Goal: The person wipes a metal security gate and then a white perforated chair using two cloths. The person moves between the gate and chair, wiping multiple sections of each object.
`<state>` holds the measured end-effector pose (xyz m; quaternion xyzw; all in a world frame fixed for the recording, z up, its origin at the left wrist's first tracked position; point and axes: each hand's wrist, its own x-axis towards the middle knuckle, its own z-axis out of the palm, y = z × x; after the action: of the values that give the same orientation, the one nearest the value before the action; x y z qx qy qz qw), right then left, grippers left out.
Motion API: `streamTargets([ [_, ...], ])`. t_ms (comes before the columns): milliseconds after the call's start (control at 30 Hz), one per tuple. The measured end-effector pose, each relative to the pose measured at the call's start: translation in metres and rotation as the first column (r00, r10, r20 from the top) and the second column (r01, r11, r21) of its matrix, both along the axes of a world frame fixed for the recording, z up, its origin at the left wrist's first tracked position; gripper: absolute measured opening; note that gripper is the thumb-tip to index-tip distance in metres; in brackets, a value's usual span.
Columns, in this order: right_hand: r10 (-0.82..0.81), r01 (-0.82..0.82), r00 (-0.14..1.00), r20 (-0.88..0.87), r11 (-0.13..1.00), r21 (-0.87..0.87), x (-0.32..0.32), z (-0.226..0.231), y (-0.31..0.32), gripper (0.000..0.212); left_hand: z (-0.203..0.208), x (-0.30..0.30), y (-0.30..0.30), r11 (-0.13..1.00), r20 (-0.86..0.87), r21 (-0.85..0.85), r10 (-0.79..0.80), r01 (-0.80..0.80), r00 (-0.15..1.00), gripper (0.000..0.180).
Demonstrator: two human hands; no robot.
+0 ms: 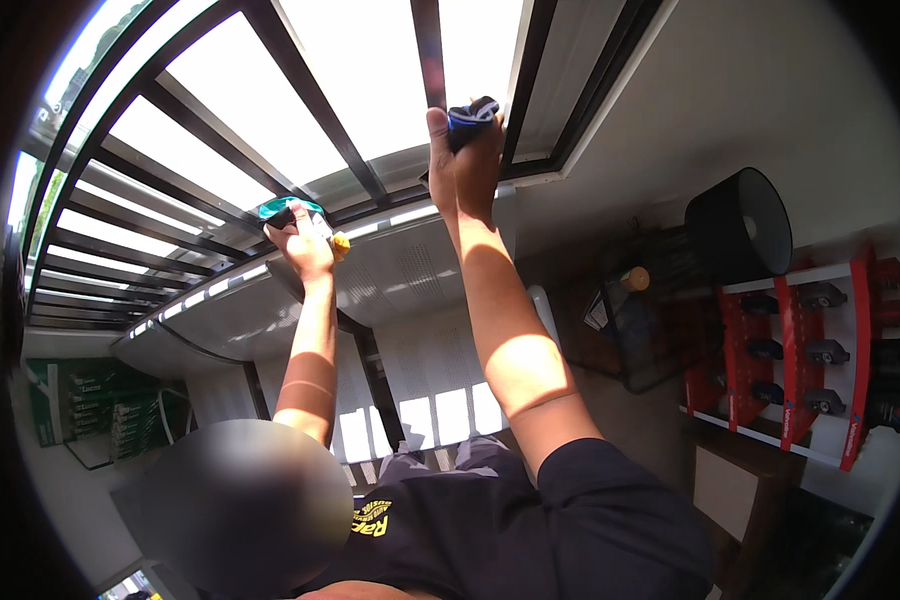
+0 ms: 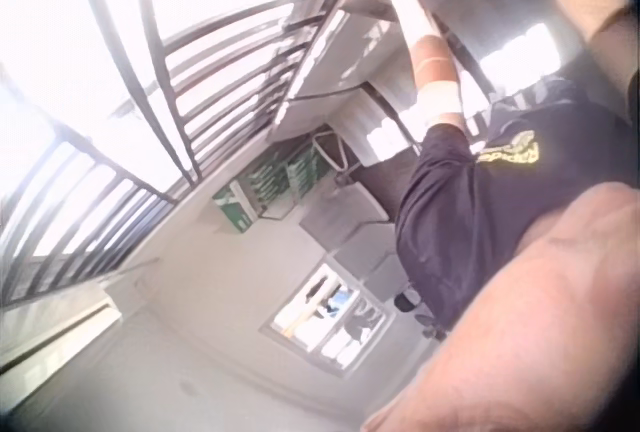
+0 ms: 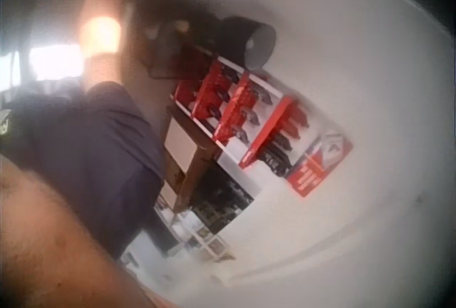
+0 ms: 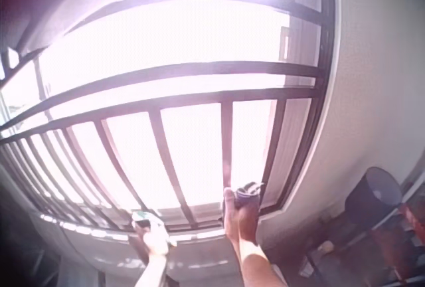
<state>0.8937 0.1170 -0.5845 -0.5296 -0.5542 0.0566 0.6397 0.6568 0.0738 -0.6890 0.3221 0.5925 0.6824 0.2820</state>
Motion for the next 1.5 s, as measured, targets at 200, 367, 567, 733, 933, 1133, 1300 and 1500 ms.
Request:
streamTargets([
  [200,-0.249,0.201,0.928,0.278,0.961,0.189,-0.007,0.175,0.042,0.046,0.223,0.077,0.086,0.873,-0.666,0.486,0.398,-0.038,0.63,0.044],
  [367,-0.125,0.074,0.988,0.09,0.898,0.433,-0.029,0.075,0.081,0.046,0.173,0.071,0.092,0.814,-0.544,0.577,0.322,0.067,0.775,0.024],
  [567,-0.018,0.024,1.0,0.017,0.886,-0.464,-0.026,-0.11,0.033,0.041,-0.038,0.073,0.055,0.988,-0.568,-0.109,0.03,-0.111,0.823,0.056],
  [733,0.052,-0.075,0.995,-0.084,0.948,-0.309,0.035,-0.149,0.009,0.055,-0.022,0.086,0.029,0.891,-0.657,-0.448,-0.271,-0.075,0.704,0.05],
  [933,-0.134,0.158,0.975,-0.175,0.979,0.131,0.099,0.08,0.04,0.065,0.105,0.095,0.022,0.965,-0.426,0.261,0.109,0.007,0.898,0.033],
  [1133,-0.099,0.099,0.994,-0.044,0.995,-0.015,0.065,0.151,0.083,0.035,0.215,0.182,0.113,0.854,-0.616,0.513,0.29,0.093,0.733,0.028],
  [1300,-0.097,0.112,0.992,-0.084,0.976,0.19,0.078,0.01,0.089,0.04,0.131,0.198,0.116,0.863,-0.586,0.5,0.275,0.073,0.762,0.023],
  [1500,-0.185,0.265,0.951,0.248,0.902,-0.342,0.086,-0.171,0.05,0.048,-0.046,0.19,0.087,0.988,-0.782,0.108,0.016,0.11,0.623,0.047],
])
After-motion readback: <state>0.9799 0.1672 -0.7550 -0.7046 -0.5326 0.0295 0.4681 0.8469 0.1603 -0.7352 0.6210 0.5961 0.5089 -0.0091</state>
